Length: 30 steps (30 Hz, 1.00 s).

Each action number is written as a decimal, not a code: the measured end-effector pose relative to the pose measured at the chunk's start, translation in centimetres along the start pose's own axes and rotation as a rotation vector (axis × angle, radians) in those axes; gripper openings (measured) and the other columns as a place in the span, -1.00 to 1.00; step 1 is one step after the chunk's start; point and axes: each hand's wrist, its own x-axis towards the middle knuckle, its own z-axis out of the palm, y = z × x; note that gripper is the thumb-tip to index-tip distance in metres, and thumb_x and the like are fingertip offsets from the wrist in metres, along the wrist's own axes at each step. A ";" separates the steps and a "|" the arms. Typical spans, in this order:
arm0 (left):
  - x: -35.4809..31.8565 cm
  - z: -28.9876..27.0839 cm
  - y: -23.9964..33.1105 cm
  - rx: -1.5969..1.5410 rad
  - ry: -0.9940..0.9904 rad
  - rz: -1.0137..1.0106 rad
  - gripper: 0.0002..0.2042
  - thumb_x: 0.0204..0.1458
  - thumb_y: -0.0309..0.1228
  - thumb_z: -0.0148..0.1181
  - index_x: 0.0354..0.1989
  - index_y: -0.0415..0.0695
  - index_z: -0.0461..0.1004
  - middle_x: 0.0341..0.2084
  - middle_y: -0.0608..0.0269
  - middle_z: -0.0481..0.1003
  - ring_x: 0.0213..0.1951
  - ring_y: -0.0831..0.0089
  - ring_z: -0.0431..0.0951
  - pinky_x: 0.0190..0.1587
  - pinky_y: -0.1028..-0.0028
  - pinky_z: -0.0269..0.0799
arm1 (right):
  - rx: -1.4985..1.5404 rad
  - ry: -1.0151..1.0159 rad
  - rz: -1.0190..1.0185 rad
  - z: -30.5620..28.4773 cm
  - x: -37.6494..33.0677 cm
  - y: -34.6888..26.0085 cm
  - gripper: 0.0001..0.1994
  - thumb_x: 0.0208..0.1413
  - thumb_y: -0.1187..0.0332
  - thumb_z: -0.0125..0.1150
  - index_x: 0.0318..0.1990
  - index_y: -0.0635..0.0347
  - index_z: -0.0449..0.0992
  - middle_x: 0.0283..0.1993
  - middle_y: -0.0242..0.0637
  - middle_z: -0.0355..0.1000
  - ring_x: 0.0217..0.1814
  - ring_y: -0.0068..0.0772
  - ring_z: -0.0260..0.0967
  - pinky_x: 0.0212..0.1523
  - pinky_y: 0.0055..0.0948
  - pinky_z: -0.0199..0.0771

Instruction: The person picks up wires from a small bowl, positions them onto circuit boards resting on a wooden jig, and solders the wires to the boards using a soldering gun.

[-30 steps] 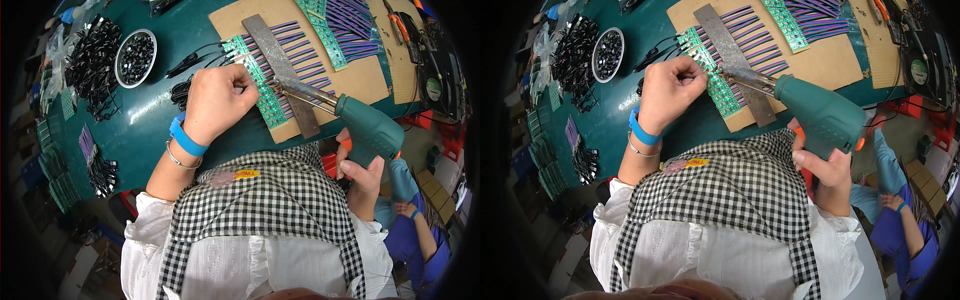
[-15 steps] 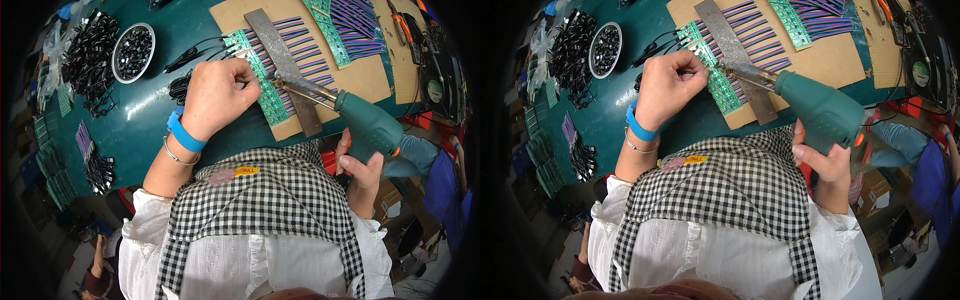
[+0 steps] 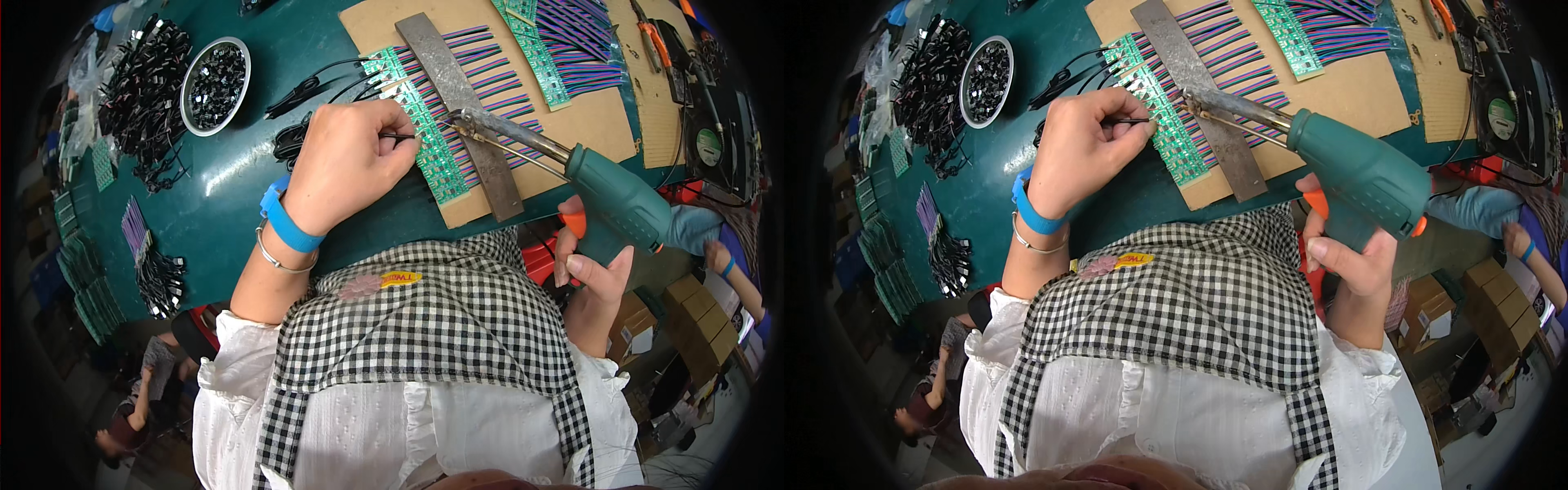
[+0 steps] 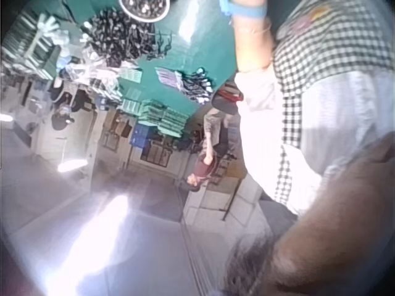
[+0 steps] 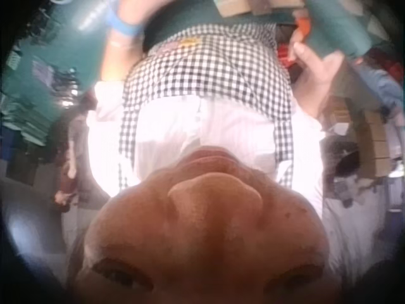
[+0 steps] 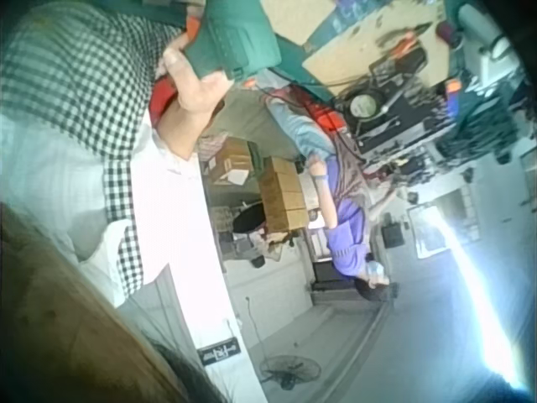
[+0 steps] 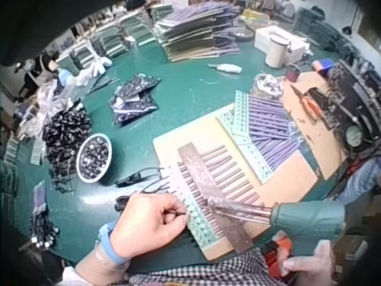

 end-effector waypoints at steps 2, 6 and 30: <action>-0.4 -0.1 -0.2 -0.074 -0.017 0.002 -0.92 -0.14 -0.52 0.26 -0.52 -0.27 0.51 -0.75 0.31 0.43 -0.69 0.72 0.30 -0.60 0.64 0.25 | 0.001 -0.006 -0.005 0.0 -0.1 -0.1 -0.39 -0.14 0.58 0.20 0.12 0.55 0.12 0.04 0.25 0.25 -0.56 -0.42 0.35 -0.63 -0.57 0.40; -1.2 1.2 -0.1 -0.095 0.097 0.004 -0.93 -0.12 -0.54 0.27 -0.50 -0.26 0.52 -0.75 0.34 0.42 -0.69 0.74 0.28 -0.61 0.65 0.23 | 0.000 -0.022 -0.012 0.1 -0.2 -0.2 -0.40 -0.14 0.58 0.22 0.11 0.55 0.14 0.03 0.21 0.27 -0.55 -0.43 0.34 -0.62 -0.57 0.40; -0.6 1.7 0.2 0.020 0.156 -0.015 -0.92 -0.22 -0.46 0.26 -0.60 -0.16 0.48 -0.73 0.16 0.44 -0.69 0.29 0.46 -0.60 0.41 0.36 | -0.017 0.034 -0.017 0.4 0.2 -0.3 -0.40 -0.17 0.59 0.22 0.08 0.56 0.16 -0.02 0.16 0.28 -0.59 -0.44 0.33 -0.65 -0.57 0.40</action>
